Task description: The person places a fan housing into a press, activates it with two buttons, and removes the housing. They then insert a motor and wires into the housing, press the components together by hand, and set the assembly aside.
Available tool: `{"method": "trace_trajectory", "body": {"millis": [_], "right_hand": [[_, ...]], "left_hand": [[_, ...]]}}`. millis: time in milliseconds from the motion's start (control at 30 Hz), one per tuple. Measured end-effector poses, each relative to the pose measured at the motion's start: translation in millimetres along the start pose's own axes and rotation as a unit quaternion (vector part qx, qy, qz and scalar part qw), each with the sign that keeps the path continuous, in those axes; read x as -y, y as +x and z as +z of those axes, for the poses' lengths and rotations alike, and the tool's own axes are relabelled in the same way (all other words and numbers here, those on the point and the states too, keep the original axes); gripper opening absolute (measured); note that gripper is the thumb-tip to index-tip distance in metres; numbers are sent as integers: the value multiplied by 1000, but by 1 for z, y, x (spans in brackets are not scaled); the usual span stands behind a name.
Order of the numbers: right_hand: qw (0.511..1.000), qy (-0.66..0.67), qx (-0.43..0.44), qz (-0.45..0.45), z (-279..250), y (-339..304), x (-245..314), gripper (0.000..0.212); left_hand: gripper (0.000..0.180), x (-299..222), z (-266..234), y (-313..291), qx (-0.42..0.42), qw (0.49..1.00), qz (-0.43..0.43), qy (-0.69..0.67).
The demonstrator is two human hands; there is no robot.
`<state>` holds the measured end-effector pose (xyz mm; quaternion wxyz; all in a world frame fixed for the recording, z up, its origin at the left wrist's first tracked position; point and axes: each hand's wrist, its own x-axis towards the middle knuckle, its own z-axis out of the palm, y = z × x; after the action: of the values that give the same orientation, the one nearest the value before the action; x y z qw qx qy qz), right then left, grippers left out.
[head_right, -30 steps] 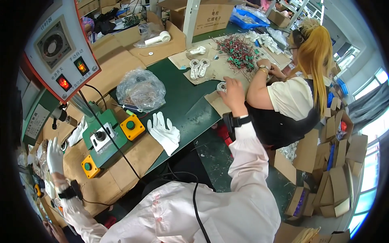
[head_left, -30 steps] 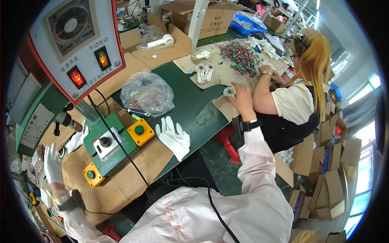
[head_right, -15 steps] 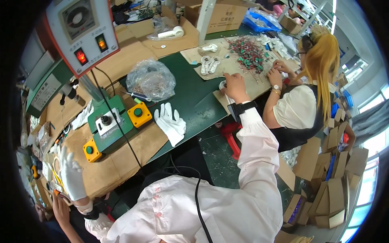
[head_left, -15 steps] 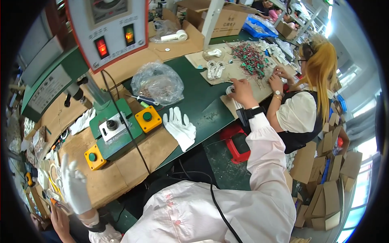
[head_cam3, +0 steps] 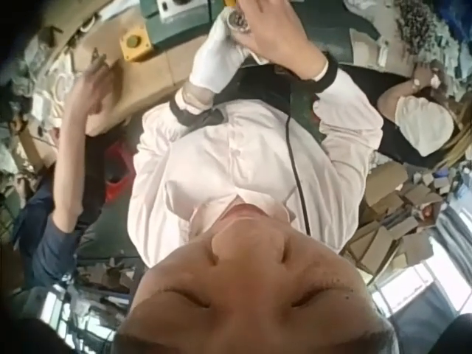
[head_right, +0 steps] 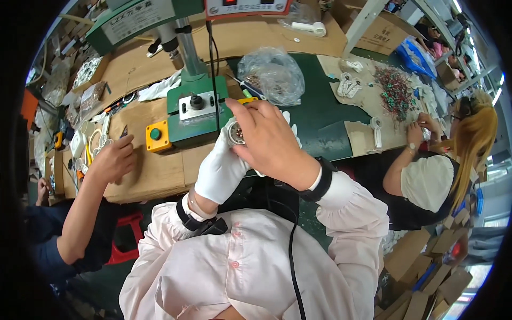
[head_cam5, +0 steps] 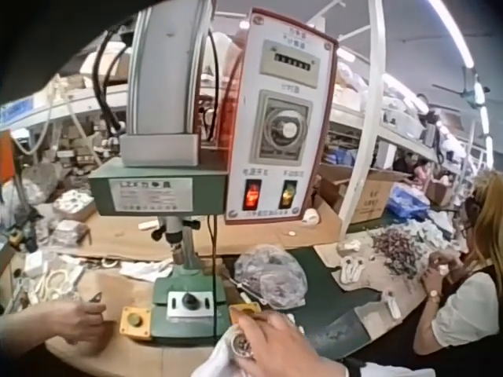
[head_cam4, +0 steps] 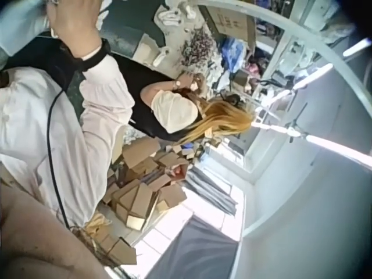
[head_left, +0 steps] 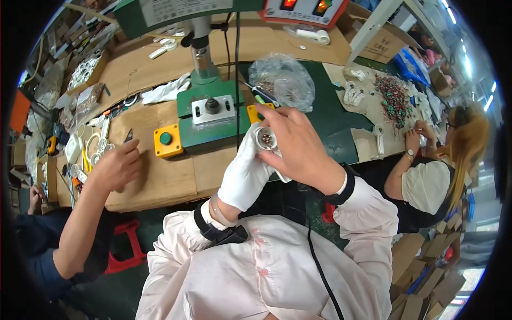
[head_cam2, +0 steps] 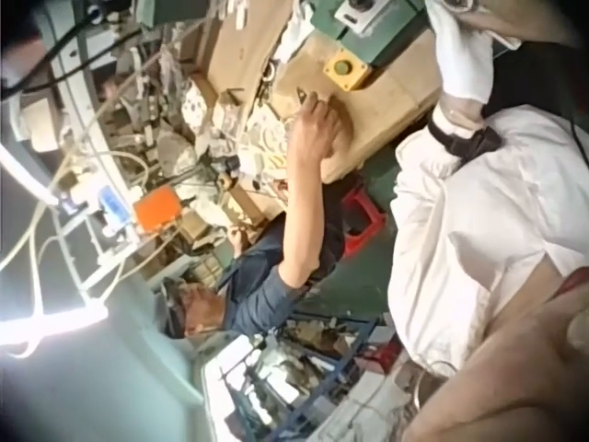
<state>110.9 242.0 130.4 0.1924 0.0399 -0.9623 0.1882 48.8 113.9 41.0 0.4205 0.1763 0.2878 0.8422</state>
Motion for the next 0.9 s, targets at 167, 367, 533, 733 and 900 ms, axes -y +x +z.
{"method": "trace_trajectory", "body": {"millis": [167, 367, 533, 733, 900], "right_hand": [[997, 68, -25, -21, -11, 5, 2, 62], [983, 173, -53, 26, -11, -16, -23, 35], [984, 163, -66, -9, 24, -24, -18, 21], [982, 128, -122, -62, 36, -25, -16, 23], [982, 122, -129, -61, 45, -33, -7, 21]], "left_hand": [[49, -11, -17, -13, -31, 984, -32, -172], [49, -23, -26, -21, -4, 982, -49, -182], [49, -20, -29, -23, -8, 986, -58, -158], [49, -16, -32, -21, -11, 987, -47, -155], [49, -15, -37, -22, -22, 989, -36, -143]]}}
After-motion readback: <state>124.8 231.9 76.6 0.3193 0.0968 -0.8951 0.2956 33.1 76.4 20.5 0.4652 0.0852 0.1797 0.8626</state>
